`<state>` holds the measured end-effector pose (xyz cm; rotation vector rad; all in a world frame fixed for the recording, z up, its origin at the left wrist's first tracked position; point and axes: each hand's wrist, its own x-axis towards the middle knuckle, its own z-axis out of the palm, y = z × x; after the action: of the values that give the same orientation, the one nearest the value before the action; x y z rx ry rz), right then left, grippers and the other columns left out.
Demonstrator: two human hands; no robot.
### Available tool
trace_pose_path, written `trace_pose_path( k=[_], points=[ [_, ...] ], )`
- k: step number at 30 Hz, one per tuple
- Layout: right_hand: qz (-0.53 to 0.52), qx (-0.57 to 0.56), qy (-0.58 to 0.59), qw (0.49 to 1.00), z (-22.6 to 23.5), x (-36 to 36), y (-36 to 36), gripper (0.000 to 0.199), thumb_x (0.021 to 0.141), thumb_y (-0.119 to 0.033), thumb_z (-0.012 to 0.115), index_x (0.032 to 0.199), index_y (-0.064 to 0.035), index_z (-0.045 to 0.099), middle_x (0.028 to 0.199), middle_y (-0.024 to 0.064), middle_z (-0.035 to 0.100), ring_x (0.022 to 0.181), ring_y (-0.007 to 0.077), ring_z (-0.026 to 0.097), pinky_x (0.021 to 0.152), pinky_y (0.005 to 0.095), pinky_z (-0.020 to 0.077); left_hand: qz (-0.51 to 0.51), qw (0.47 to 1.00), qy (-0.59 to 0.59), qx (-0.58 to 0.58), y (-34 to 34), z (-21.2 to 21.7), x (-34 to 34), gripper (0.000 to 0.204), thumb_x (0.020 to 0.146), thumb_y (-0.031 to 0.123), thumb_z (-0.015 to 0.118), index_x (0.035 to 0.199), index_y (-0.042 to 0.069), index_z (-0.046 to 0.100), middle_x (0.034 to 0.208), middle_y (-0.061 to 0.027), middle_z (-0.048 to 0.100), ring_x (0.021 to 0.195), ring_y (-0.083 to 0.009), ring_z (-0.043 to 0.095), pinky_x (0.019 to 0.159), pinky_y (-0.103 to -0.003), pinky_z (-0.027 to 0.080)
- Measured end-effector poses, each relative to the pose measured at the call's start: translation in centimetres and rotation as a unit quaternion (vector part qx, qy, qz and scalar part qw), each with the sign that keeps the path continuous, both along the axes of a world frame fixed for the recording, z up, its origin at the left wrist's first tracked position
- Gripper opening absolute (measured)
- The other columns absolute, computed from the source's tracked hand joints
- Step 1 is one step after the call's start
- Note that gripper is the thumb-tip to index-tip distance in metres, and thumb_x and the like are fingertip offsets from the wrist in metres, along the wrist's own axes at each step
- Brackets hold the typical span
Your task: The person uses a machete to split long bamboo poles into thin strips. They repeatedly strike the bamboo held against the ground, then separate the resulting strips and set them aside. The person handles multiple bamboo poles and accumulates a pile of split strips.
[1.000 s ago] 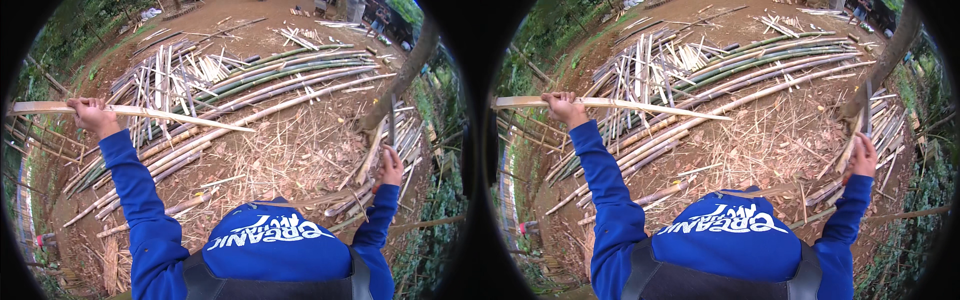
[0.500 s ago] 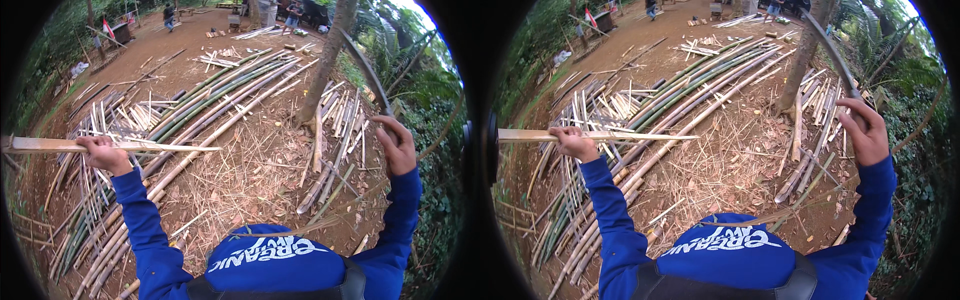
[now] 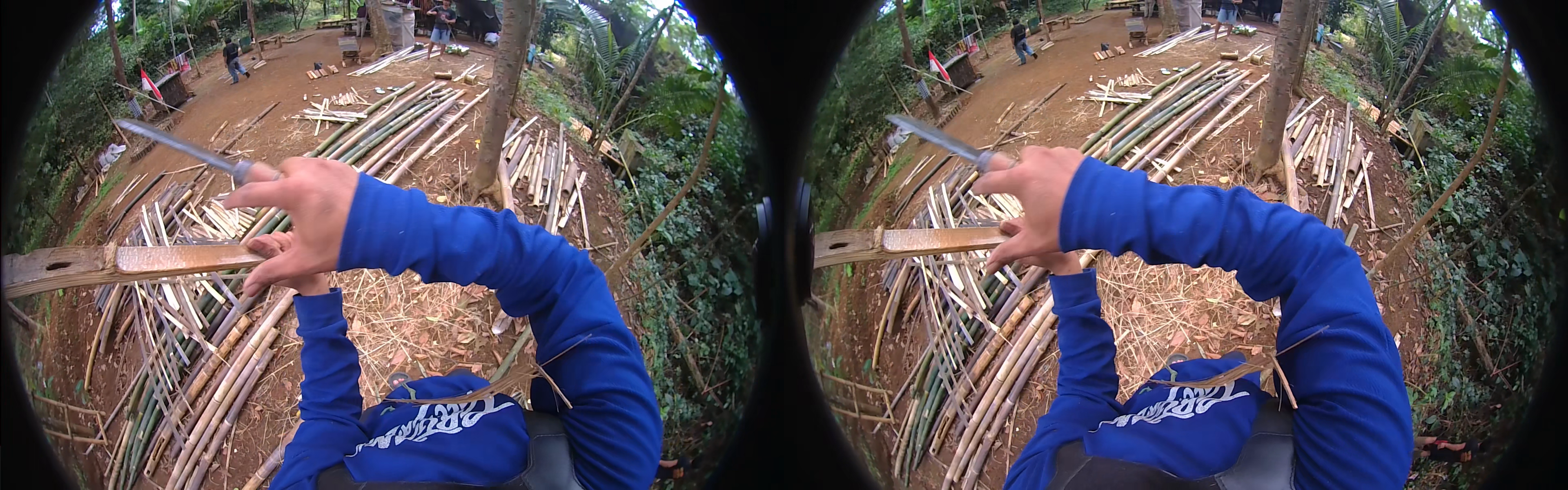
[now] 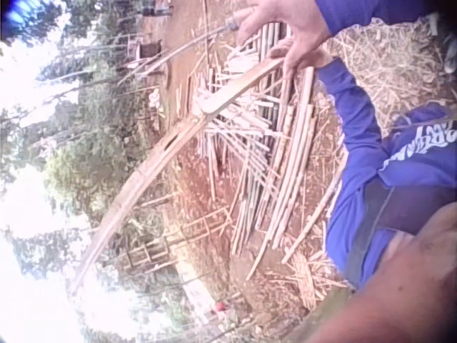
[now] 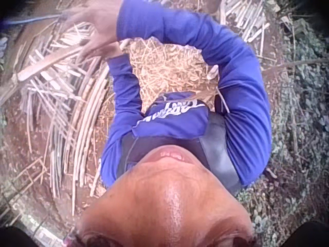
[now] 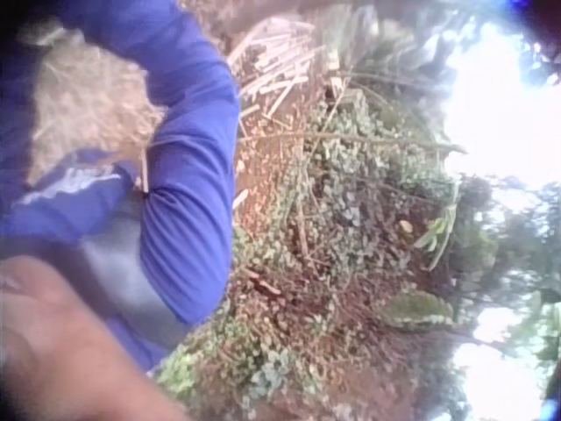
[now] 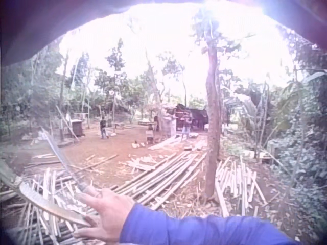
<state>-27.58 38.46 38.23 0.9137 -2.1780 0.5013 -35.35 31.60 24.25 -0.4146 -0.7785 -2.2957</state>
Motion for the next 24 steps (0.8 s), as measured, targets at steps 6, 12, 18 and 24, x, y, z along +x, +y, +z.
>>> trace_pose_path(
  k=[6, 12, 18, 24],
  points=[
    [-0.074, 0.095, 0.038, 0.992, 1.8, -0.6, -3.3, 0.028, 0.083, -0.038, 0.063, 0.105, -0.0209, 0.059, 0.078, 0.0172, 0.056, 0.065, 0.0296, 0.063, 0.052, 0.0411, 0.0534, -0.104, 0.983, 0.035, -0.145, 3.1, 0.6, -1.3, 0.057, 0.089, 0.052, 0.049, 0.115, 0.005, 0.03, 0.109, -0.01, 0.032, 0.099, -0.0216, 0.03, 0.082, -0.036, 0.026],
    [-0.144, 0.104, -0.04, 0.983, 0.7, -4.4, 1.7, 0.019, 0.086, -0.028, 0.055, 0.102, -0.0184, 0.06, 0.082, 0.0202, 0.057, 0.069, 0.0336, 0.066, 0.054, 0.0437, 0.0549, 0.012, 0.964, -0.018, -0.266, -1.8, -2.4, 2.7, 0.084, 0.086, 0.063, 0.046, 0.139, 0.002, 0.027, 0.139, -0.0163, 0.034, 0.129, -0.0291, 0.035, 0.106, -0.046, 0.031],
    [-0.156, 0.07, -0.058, 0.984, -2.2, -9.3, 4.5, 0.029, 0.083, -0.034, 0.064, 0.107, -0.0179, 0.059, 0.081, 0.0203, 0.056, 0.066, 0.0366, 0.062, 0.058, 0.0444, 0.0516, -0.49, 0.72, 0.109, -0.48, -0.3, -2.2, 15.8, 0.107, 0.071, 0.069, 0.064, 0.143, 0.0, 0.027, 0.136, -0.0199, 0.045, 0.124, -0.0313, 0.047, 0.106, -0.045, 0.034],
    [-0.169, 0.024, -0.05, 0.984, -1.7, -11.6, 9.2, 0.028, 0.083, -0.031, 0.064, 0.104, -0.0136, 0.058, 0.081, 0.02, 0.058, 0.077, 0.0384, 0.062, 0.067, 0.0476, 0.0506, -0.638, 0.61, 0.138, -0.45, -1.5, -1.4, 17.2, 0.043, 0.095, 0.034, 0.047, 0.114, -0.002, 0.062, 0.115, -0.0192, 0.061, 0.107, -0.0335, 0.058, 0.093, -0.04, 0.043]
  ],
)
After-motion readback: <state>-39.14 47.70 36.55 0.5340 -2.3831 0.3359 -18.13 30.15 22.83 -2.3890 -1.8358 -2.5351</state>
